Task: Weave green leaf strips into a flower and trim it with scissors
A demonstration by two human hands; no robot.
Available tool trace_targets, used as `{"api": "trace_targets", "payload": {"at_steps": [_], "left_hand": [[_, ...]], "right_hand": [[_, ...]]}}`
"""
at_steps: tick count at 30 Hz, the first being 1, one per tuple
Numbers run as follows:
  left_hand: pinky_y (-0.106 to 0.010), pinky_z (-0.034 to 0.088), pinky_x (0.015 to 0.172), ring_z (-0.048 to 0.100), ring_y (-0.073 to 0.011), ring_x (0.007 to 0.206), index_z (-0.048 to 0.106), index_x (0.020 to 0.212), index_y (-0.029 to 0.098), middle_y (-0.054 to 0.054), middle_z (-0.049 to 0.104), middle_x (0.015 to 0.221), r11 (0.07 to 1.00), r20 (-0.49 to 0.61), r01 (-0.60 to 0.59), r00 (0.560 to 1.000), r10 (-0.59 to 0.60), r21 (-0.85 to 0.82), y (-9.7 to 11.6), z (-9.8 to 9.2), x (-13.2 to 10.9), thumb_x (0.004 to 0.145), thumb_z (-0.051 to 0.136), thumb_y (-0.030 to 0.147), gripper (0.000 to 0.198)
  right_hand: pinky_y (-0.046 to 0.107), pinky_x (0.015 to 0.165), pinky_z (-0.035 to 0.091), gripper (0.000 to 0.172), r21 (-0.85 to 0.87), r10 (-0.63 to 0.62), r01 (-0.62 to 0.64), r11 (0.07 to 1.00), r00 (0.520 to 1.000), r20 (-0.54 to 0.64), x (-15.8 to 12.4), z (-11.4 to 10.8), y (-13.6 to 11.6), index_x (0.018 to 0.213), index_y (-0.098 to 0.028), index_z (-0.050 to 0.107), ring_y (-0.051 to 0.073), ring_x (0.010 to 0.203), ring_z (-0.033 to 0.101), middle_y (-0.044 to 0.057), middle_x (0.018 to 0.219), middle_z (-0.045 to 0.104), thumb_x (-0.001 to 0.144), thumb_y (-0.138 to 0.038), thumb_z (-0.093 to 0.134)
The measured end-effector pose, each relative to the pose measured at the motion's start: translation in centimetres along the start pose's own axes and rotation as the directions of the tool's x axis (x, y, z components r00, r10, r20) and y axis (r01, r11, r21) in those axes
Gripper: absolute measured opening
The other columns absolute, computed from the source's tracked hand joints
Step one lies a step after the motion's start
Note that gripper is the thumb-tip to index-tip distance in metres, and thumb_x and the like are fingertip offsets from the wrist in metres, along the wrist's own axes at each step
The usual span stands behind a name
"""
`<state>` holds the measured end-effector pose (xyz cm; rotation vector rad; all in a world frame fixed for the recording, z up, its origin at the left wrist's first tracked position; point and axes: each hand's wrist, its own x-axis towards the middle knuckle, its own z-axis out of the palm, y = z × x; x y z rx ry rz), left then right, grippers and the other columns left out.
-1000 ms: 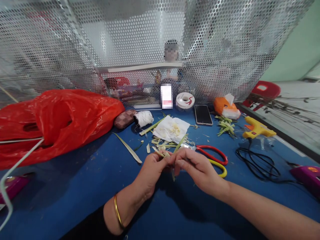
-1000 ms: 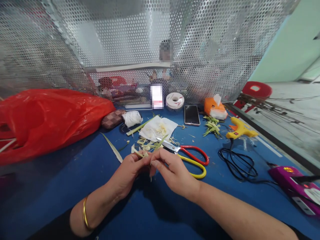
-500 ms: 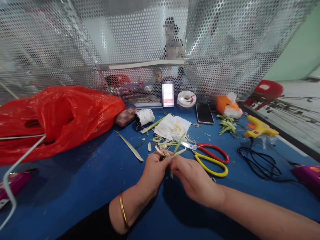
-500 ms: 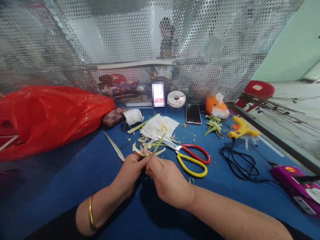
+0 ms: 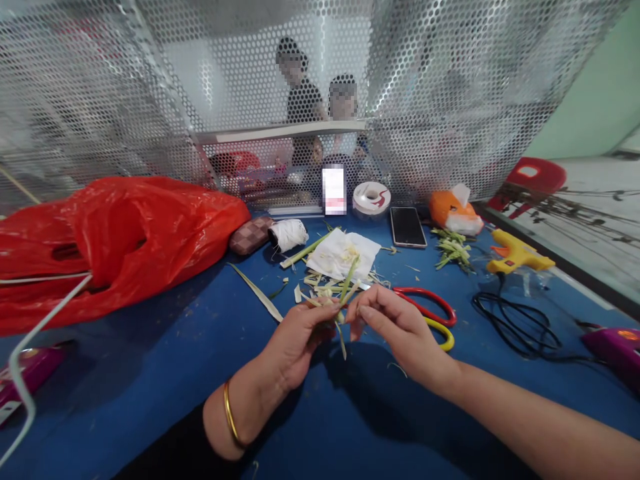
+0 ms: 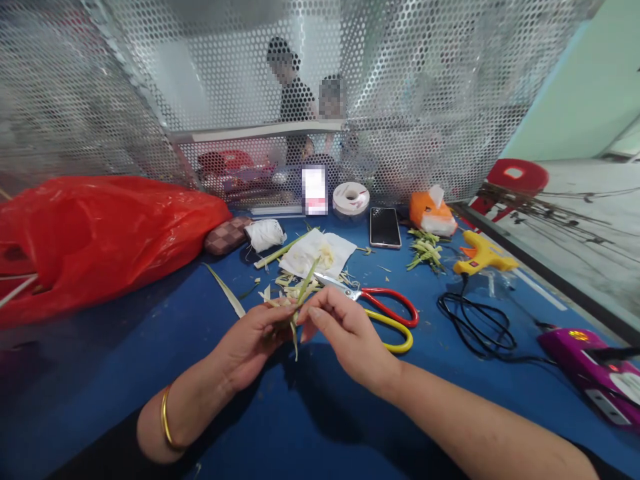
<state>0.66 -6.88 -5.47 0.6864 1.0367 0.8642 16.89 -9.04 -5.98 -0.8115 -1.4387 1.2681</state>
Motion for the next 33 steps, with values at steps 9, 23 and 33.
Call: {"api": "trace_targets", "payload": {"at_steps": [9,23,33], "left_hand": [[-0.023,0.050,0.064,0.064,-0.0130,0.069,0.072,0.080,0.008,-0.007,0.070,0.077,0.953,0.033,0.182,0.983,-0.179,-0.241,0.5,0.2,-0.2,0.075,0.066,0.012,0.009],[-0.025,0.053,0.071,0.065,-0.0144,0.071,0.070,0.081,0.008,-0.007,0.071,0.078,0.921,0.117,0.189,0.981,-0.157,-0.342,-0.6,0.4,0.0,0.070,0.070,0.008,0.011],[-0.022,0.049,0.063,0.060,-0.0106,0.069,0.071,0.081,0.013,-0.002,0.068,0.078,0.982,-0.082,0.000,0.996,-0.016,-0.187,-0.7,0.4,0.0,0.065,0.079,0.020,0.019]], "right_hand": [[0.030,0.071,0.049,0.010,-0.297,-0.183,0.176,0.939,0.983,0.005,0.1,-0.6,0.2,0.089,-0.020,0.060,0.014,0.075,0.059,0.002,0.080,0.061,0.087,-0.013,0.051],[0.028,0.064,0.046,0.016,-0.614,-0.218,0.178,0.769,0.976,0.010,-0.1,-0.1,1.9,0.083,-0.018,0.067,0.015,0.072,0.056,0.004,0.078,0.055,0.083,-0.008,0.055],[0.027,0.063,0.040,0.016,-0.597,-0.151,0.179,0.782,0.984,0.097,0.3,-0.8,-0.3,0.075,-0.019,0.051,0.014,0.071,0.049,0.002,0.078,0.051,0.090,-0.013,0.048]]}}
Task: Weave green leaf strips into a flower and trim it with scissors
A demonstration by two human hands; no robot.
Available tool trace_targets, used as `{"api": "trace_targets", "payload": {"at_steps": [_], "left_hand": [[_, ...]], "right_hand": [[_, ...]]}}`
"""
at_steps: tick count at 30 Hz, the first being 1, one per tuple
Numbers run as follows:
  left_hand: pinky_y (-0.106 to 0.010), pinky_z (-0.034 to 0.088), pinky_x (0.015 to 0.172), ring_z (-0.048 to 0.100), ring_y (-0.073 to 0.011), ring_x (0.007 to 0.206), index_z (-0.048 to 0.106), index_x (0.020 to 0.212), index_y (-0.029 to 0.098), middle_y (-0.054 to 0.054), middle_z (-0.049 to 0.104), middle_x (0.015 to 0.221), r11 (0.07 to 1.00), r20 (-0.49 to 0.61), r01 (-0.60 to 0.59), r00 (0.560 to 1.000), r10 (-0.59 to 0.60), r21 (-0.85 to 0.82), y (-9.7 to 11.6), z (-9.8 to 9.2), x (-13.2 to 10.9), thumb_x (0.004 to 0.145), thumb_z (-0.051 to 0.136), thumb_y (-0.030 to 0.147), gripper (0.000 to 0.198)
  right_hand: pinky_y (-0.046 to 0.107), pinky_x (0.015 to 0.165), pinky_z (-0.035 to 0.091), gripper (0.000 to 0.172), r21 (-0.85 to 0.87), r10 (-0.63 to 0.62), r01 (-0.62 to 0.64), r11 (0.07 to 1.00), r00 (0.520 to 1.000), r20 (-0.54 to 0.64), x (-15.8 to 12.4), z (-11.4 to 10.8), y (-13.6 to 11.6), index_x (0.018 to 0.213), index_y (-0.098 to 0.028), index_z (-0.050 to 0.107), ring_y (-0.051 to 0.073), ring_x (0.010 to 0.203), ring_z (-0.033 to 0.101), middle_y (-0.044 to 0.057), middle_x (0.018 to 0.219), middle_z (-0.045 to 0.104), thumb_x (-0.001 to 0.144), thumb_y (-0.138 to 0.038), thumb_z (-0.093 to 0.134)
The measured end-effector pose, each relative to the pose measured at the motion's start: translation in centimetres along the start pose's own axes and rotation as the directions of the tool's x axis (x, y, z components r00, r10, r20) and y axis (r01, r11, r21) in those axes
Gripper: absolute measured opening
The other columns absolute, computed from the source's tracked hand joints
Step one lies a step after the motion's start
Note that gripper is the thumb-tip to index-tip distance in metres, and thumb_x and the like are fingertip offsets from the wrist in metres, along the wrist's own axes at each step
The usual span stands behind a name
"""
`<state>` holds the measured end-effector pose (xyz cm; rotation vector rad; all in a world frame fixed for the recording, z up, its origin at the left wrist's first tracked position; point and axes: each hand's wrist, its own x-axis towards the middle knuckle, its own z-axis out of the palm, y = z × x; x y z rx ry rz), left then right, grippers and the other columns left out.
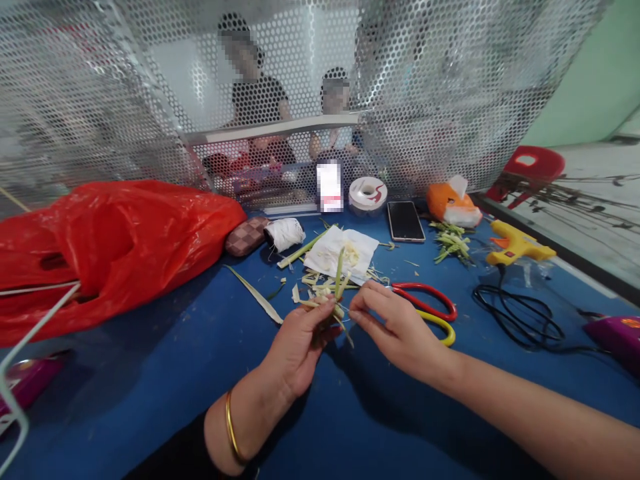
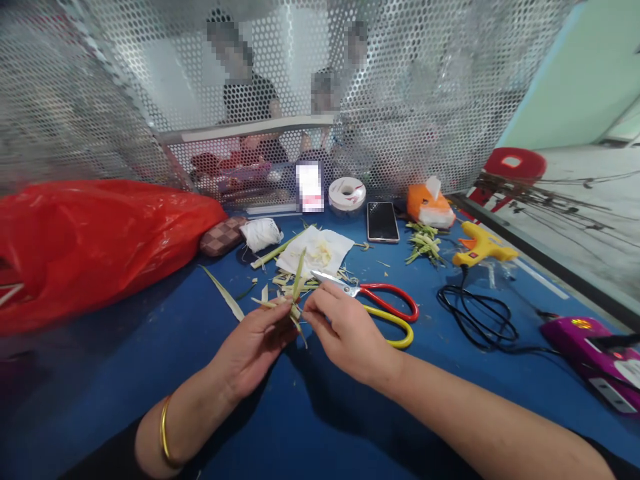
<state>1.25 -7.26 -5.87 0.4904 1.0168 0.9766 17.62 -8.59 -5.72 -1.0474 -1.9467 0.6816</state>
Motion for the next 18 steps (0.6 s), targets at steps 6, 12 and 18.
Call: {"api": "trace_targets", "payload": {"at_steps": [6,12,18], "left_hand": [[-0.025,0.051,0.066,0.059,-0.0114,0.067,0.067,0.091,0.014,-0.001,0.064,0.073,0.989,0.001,-0.116,0.993,0.116,0.093,-0.54,0.23,0.03,0.070,0.074,0.023,0.024],[-0.027,0.053,0.061,0.058,-0.0122,0.063,0.060,0.082,0.016,0.001,0.059,0.072,0.931,0.034,-0.238,0.971,0.238,0.278,-0.96,0.34,0.02,0.071,0.071,0.025,0.018],[-0.028,0.051,0.060,0.061,-0.0160,0.065,0.058,0.085,0.020,0.000,0.061,0.068,0.867,0.144,-0.268,0.963,0.228,0.420,-0.86,0.45,-0.27,0.076,0.066,0.029,0.015]], "right_hand": [[0.026,0.059,0.037,0.017,0.164,0.134,-0.144,0.976,0.988,0.070,-0.06,0.16,-0.62,0.073,-0.020,0.051,0.012,0.063,0.046,-0.001,0.069,0.052,0.090,-0.021,0.049],[0.025,0.052,0.033,0.023,0.512,0.404,-0.430,0.743,0.899,0.168,0.18,0.51,-0.59,0.070,-0.018,0.056,0.010,0.052,0.042,-0.004,0.056,0.048,0.085,-0.035,0.058],[0.025,0.054,0.034,0.021,0.715,0.514,-0.475,0.512,0.837,0.188,0.33,0.50,-0.59,0.067,-0.016,0.059,0.008,0.050,0.041,-0.005,0.052,0.047,0.078,-0.033,0.066]]}}
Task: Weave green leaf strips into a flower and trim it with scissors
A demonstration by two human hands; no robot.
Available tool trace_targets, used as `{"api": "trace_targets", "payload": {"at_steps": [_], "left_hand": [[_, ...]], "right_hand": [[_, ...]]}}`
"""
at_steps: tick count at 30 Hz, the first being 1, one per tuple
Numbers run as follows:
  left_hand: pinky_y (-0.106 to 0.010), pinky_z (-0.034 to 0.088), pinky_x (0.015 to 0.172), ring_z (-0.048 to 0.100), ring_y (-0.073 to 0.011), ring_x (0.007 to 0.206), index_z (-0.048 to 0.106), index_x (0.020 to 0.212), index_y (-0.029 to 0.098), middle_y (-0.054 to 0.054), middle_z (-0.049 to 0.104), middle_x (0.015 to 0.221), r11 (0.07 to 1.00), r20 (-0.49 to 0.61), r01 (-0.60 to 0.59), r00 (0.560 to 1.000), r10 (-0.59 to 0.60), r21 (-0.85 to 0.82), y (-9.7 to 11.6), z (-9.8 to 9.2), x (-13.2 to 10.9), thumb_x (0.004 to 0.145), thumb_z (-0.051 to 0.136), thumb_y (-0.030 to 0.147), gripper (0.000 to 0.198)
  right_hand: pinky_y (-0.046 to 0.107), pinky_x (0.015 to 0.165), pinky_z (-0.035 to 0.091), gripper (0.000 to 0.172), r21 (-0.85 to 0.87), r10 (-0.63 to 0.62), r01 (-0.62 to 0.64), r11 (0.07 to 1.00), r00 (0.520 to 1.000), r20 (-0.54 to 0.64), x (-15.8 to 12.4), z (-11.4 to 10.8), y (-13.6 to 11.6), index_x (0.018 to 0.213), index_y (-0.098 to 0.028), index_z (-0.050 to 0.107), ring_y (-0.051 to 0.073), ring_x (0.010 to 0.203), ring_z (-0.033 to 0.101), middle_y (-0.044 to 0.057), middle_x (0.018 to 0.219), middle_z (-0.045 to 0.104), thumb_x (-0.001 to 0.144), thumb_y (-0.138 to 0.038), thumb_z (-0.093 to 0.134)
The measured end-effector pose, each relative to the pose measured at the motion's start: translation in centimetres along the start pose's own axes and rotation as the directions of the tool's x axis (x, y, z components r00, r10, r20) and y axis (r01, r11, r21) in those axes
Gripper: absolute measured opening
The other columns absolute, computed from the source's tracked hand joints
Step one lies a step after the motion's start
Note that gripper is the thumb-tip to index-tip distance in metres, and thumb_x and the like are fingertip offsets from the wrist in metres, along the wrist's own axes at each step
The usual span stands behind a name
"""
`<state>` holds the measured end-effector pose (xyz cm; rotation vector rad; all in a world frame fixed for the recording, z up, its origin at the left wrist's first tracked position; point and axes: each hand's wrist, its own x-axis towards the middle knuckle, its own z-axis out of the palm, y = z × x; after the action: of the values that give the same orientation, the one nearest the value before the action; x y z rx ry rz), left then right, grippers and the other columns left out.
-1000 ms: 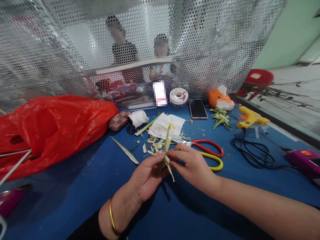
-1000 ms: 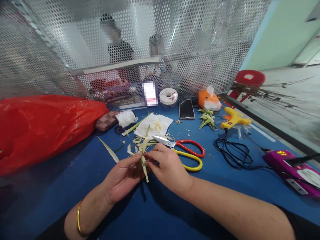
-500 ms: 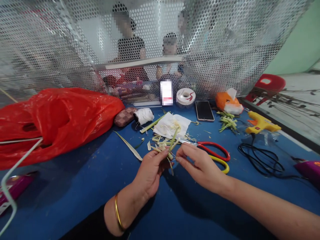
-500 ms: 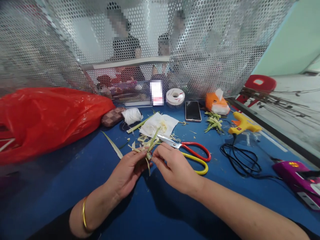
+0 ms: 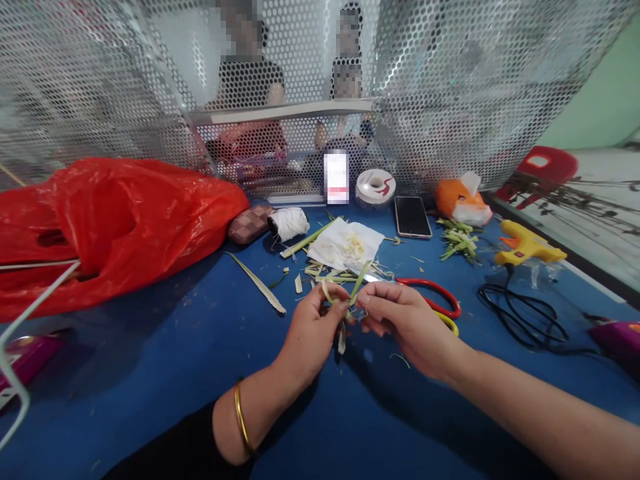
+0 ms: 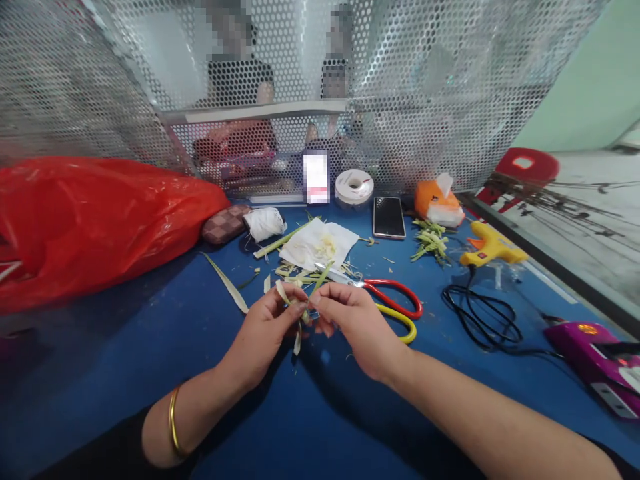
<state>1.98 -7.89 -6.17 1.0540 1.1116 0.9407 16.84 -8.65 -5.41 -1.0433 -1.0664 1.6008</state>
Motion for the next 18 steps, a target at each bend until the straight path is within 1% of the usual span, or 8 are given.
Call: {"api": "trace_targets", "payload": {"at_steps": [3,7,11,13,15,18], "left_hand": [[-0.028,0.049,0.063,0.062,-0.0164,0.068,0.062,0.084,0.019,-0.003,0.064,0.070,1.000,0.087,-0.007,0.996,0.006,0.017,0.0,-0.1,0.0,0.076,0.066,0.029,0.013],[-0.028,0.049,0.064,0.063,-0.0168,0.069,0.064,0.080,0.017,-0.006,0.068,0.074,1.000,0.138,-0.001,0.990,-0.003,0.027,0.1,-0.1,0.0,0.077,0.067,0.030,0.013],[-0.031,0.048,0.072,0.064,-0.0179,0.071,0.068,0.074,0.016,-0.007,0.069,0.073,0.999,0.181,0.001,0.983,-0.011,0.051,0.7,-0.3,0.0,0.073,0.069,0.025,0.009],[-0.029,0.045,0.069,0.061,-0.0165,0.067,0.072,0.072,0.016,-0.006,0.070,0.070,0.989,0.182,0.002,0.983,-0.030,0.151,1.1,-0.6,0.1,0.070,0.071,0.023,0.007],[-0.026,0.042,0.062,0.057,-0.0145,0.061,0.075,0.071,0.016,-0.006,0.069,0.067,0.969,0.173,0.023,0.983,-0.068,0.246,1.4,-1.0,0.2,0.069,0.072,0.026,0.010],[-0.026,0.040,0.060,0.055,-0.0147,0.059,0.077,0.072,0.016,-0.007,0.069,0.067,0.966,0.175,0.094,0.975,-0.138,0.241,1.5,-1.3,0.4,0.072,0.068,0.033,0.019]], "right_hand": [[0.025,0.055,0.037,0.020,0.093,0.044,-0.042,0.995,0.999,-0.022,0.1,0.0,-0.1,0.066,-0.017,0.058,0.008,0.048,0.038,-0.006,0.050,0.045,0.074,-0.031,0.069],[0.026,0.054,0.038,0.020,0.126,0.062,-0.059,0.990,0.998,-0.027,0.2,-0.2,-0.1,0.066,-0.017,0.058,0.008,0.048,0.038,-0.006,0.051,0.045,0.071,-0.031,0.071],[0.025,0.053,0.035,0.019,0.073,0.068,-0.067,0.995,0.998,-0.004,0.4,-0.4,0.0,0.067,-0.016,0.059,0.007,0.048,0.041,-0.006,0.052,0.047,0.072,-0.031,0.070],[0.025,0.053,0.034,0.018,0.009,0.076,-0.076,0.997,0.997,0.016,0.4,-0.4,-0.1,0.067,-0.016,0.059,0.008,0.048,0.042,-0.006,0.051,0.048,0.073,-0.030,0.068],[0.025,0.053,0.033,0.019,-0.048,0.091,-0.089,0.995,0.995,0.029,0.5,-0.4,-0.1,0.066,-0.016,0.059,0.008,0.048,0.043,-0.005,0.050,0.048,0.074,-0.030,0.067],[0.024,0.052,0.033,0.020,-0.067,0.108,-0.106,0.992,0.994,0.033,0.5,-0.4,-0.2,0.065,-0.016,0.059,0.008,0.049,0.045,-0.005,0.051,0.049,0.074,-0.032,0.067]]}}
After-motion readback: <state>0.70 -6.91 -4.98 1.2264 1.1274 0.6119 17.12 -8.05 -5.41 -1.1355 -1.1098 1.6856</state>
